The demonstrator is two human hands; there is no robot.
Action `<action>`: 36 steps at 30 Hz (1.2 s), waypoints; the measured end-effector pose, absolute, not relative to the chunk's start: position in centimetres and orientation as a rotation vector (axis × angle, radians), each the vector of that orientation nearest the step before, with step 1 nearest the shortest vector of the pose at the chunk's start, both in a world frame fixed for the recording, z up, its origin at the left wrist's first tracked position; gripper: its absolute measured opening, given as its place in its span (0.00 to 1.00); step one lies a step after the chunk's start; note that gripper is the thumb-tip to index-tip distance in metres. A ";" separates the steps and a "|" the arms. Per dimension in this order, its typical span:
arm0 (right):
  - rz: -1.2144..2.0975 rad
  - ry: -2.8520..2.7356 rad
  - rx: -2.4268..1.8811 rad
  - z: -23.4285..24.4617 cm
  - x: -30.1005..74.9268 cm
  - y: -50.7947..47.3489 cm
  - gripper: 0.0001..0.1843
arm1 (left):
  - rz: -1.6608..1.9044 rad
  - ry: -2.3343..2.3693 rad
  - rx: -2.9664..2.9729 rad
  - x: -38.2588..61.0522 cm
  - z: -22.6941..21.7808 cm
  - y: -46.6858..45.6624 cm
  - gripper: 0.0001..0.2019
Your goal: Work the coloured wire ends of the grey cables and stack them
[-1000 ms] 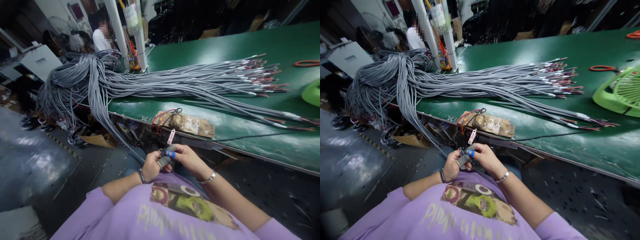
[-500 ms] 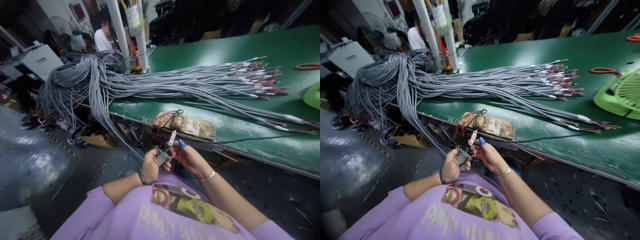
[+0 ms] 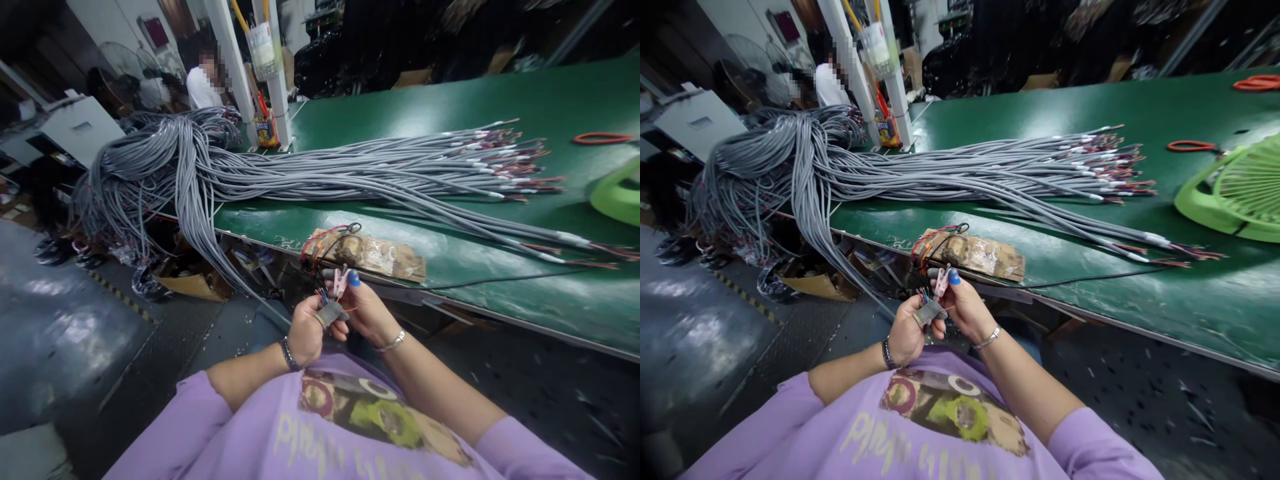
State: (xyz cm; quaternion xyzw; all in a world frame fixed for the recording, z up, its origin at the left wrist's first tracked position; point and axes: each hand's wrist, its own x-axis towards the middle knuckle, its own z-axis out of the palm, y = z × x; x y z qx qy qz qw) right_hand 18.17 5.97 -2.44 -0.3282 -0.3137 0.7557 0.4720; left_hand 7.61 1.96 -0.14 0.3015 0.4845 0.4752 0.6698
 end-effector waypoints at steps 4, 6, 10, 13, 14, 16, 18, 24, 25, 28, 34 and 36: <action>1.993 -0.622 -0.724 -2.7 18.0 6.3 0.27 | 1.067 1.102 0.679 7.6 -0.4 1.9 0.25; 1.980 -0.577 -0.729 -2.8 18.0 6.4 0.26 | 1.062 1.107 0.674 7.6 -0.4 1.9 0.25; 1.929 -0.461 -0.771 -2.9 18.1 6.4 0.25 | 1.068 1.115 0.652 7.7 -0.2 1.8 0.26; 1.940 -0.460 -0.763 -3.1 18.3 6.2 0.27 | 1.079 1.119 0.661 7.5 -0.1 1.6 0.26; 1.945 -0.482 -0.754 -3.1 18.5 6.1 0.27 | 1.080 1.118 0.676 7.3 -0.1 1.5 0.26; 1.955 -0.533 -0.737 -3.1 18.7 6.0 0.27 | 1.086 1.119 0.729 7.0 -0.1 1.3 0.27; 1.959 -0.563 -0.728 -2.9 18.9 5.9 0.28 | 1.108 1.137 0.811 6.5 -0.2 1.2 0.28; 1.917 -0.594 -0.771 -2.0 18.8 6.1 0.24 | 1.202 1.227 1.229 5.3 -0.7 1.7 0.20; 1.910 -0.590 -0.788 -2.0 18.8 6.1 0.23 | 1.210 1.226 1.299 5.2 -0.8 1.8 0.18; 1.871 -0.568 -0.840 -2.3 18.8 6.0 0.24 | 1.280 1.229 1.560 5.0 -1.1 2.2 0.14; 1.517 -0.708 -1.031 -2.9 18.7 5.6 0.26 | 1.545 1.387 2.210 4.1 -1.2 3.5 0.13; 1.497 -0.752 -1.050 -2.7 18.6 5.7 0.28 | 1.612 1.391 2.381 3.8 -0.9 4.1 0.11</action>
